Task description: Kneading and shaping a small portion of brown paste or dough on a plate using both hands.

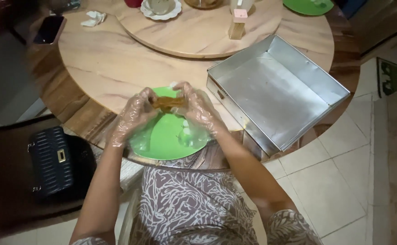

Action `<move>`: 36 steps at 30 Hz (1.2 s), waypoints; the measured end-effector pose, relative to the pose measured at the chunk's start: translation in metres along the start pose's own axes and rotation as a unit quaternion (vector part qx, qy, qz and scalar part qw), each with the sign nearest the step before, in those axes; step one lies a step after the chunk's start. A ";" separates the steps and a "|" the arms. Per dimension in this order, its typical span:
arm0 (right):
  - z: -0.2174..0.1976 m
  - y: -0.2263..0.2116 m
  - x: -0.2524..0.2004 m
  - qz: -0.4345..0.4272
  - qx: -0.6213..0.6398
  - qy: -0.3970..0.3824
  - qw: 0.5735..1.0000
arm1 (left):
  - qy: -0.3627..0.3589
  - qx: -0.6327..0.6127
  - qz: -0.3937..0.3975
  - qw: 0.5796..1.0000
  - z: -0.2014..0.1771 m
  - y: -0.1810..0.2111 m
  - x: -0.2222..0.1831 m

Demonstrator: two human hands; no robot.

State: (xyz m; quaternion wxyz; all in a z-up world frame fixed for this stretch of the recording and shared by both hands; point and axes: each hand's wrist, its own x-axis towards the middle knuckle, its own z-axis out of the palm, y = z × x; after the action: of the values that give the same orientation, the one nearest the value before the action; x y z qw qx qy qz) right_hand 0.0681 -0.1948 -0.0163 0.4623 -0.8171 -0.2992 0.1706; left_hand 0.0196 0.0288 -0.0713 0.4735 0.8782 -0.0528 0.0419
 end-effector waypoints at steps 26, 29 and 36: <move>0.007 0.043 0.025 -0.105 -0.193 -0.016 0.975 | -0.046 0.120 0.094 0.987 -0.018 0.030 -0.007; 0.002 0.016 0.017 -0.113 -0.202 -0.077 0.970 | -0.006 0.139 0.069 0.988 -0.019 0.025 -0.015; 0.050 0.041 0.038 -0.043 -0.218 -0.031 0.975 | -0.020 0.135 0.004 0.991 -0.009 -0.024 0.002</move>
State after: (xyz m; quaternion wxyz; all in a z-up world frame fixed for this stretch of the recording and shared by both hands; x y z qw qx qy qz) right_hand 0.0827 -0.1539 -0.0770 0.2705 -0.8790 -0.3779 0.1065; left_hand 0.0245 0.0491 -0.0859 0.3489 0.9347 -0.0600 0.0329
